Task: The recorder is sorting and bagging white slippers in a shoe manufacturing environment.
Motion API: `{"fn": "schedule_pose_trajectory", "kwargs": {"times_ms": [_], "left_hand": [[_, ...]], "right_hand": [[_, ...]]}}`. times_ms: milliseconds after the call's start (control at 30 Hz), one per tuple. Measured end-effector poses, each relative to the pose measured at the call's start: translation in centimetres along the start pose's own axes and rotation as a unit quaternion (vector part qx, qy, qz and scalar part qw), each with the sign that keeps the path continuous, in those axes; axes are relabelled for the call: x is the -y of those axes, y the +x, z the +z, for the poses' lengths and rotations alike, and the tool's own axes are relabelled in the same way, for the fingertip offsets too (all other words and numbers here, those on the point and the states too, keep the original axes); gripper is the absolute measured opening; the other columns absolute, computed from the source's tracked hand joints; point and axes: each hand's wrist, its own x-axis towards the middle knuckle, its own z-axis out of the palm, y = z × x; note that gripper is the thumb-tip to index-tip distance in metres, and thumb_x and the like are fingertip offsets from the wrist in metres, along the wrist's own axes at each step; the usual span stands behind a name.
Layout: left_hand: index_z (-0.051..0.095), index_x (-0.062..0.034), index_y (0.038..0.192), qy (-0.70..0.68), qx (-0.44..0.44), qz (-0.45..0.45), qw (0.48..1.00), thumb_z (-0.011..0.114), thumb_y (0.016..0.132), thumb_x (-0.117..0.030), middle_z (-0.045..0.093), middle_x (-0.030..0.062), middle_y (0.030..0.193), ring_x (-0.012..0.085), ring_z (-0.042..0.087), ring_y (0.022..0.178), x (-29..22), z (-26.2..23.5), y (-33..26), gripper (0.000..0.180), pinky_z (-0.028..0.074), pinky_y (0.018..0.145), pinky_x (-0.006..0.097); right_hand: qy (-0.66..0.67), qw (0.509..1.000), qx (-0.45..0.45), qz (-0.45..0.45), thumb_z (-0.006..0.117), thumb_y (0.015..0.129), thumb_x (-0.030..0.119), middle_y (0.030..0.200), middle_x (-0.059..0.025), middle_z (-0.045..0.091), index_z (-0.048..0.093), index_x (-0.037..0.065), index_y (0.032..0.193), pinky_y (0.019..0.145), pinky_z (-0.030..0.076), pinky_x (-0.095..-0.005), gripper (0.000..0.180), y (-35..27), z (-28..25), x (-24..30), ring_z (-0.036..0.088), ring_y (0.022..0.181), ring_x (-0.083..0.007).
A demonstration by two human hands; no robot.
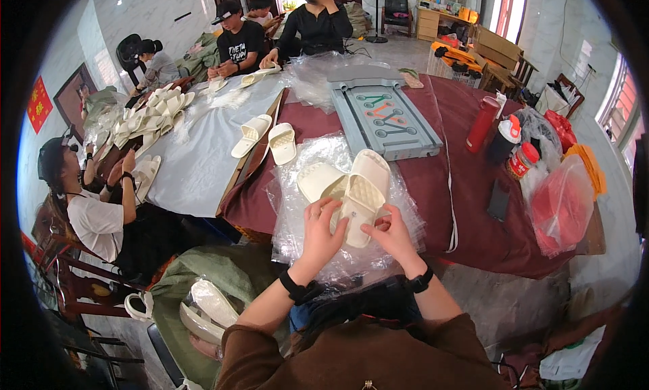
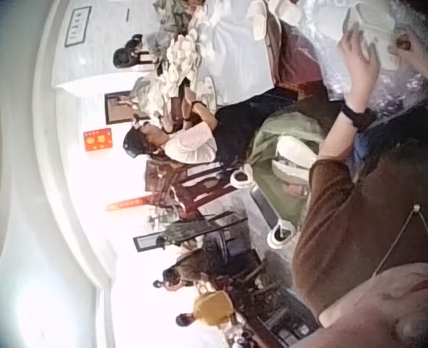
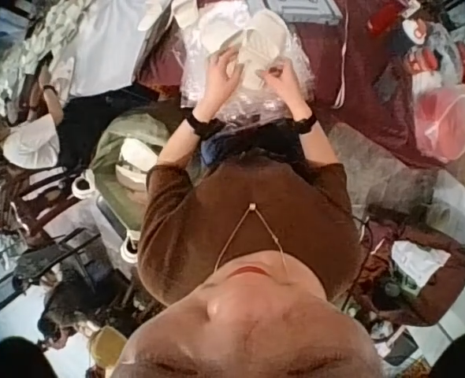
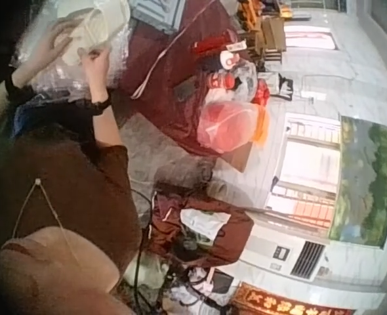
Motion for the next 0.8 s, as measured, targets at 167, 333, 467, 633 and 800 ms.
{"fn": "schedule_pose_trajectory", "kwargs": {"times_ms": [167, 333, 467, 633, 800], "left_hand": [[0.047, 0.0007, 0.136, 0.112, 0.023, 0.101, 0.988, 0.078, 0.079, -0.027, 0.048, 0.025, 0.138, 0.0537, 0.035, 0.132, 1.5, 0.5, -2.3, 0.071, 0.032, 0.112, 0.051], [0.03, 0.0038, 0.147, 0.136, 0.077, 0.094, 0.983, 0.08, 0.076, -0.042, 0.046, 0.0259, 0.141, 0.0521, 0.031, 0.137, 1.4, -0.1, -3.6, 0.098, 0.034, 0.111, 0.053], [0.045, 0.0006, 0.138, 0.2, 0.065, 0.081, 0.974, 0.077, 0.077, -0.047, 0.051, 0.0218, 0.137, 0.0484, 0.038, 0.133, 0.9, -0.5, -4.0, 0.084, 0.033, 0.109, 0.057], [0.063, -0.0045, 0.116, 0.22, 0.039, 0.084, 0.971, 0.08, 0.075, -0.042, 0.056, 0.016, 0.132, 0.0442, 0.044, 0.131, 1.8, -0.7, -4.4, 0.058, 0.032, 0.107, 0.06], [0.06, -0.0057, 0.115, 0.202, 0.062, 0.078, 0.974, 0.08, 0.075, -0.042, 0.055, 0.0172, 0.13, 0.046, 0.045, 0.128, 2.2, -1.0, -4.5, 0.058, 0.034, 0.106, 0.06]], "right_hand": [[0.021, 0.998, -0.038, -0.04, 0.083, 0.077, 0.025, 0.096, -0.0104, 0.061, 0.035, -0.003, 0.133, 0.075, 0.052, -0.0306, 0.079, 1.3, 1.3, -1.5, 0.06, 0.083, -0.0158], [0.074, 0.993, -0.066, -0.064, 0.07, 0.082, 0.006, 0.089, -0.0064, 0.059, 0.039, -0.004, 0.136, 0.065, 0.048, -0.0273, 0.063, 2.5, 0.3, -1.2, 0.056, 0.073, -0.0109], [0.089, 0.993, -0.031, -0.068, 0.063, 0.084, 0.0, 0.088, -0.001, 0.055, 0.053, 0.001, 0.135, 0.064, 0.047, -0.0254, 0.052, 3.3, -3.6, -1.3, 0.056, 0.074, -0.0095], [0.093, 0.993, 0.011, -0.076, 0.062, 0.085, 0.0, 0.093, -0.0026, 0.054, 0.059, 0.001, 0.129, 0.069, 0.048, -0.027, 0.044, 3.4, -5.6, -3.3, 0.057, 0.078, -0.0117], [-0.193, 0.952, -0.087, -0.221, 0.068, 0.082, 0.003, 0.099, -0.0089, 0.057, 0.065, 0.007, 0.121, 0.076, 0.049, -0.0344, 0.039, 3.7, -5.1, -0.1, 0.058, 0.085, -0.0248]]}}
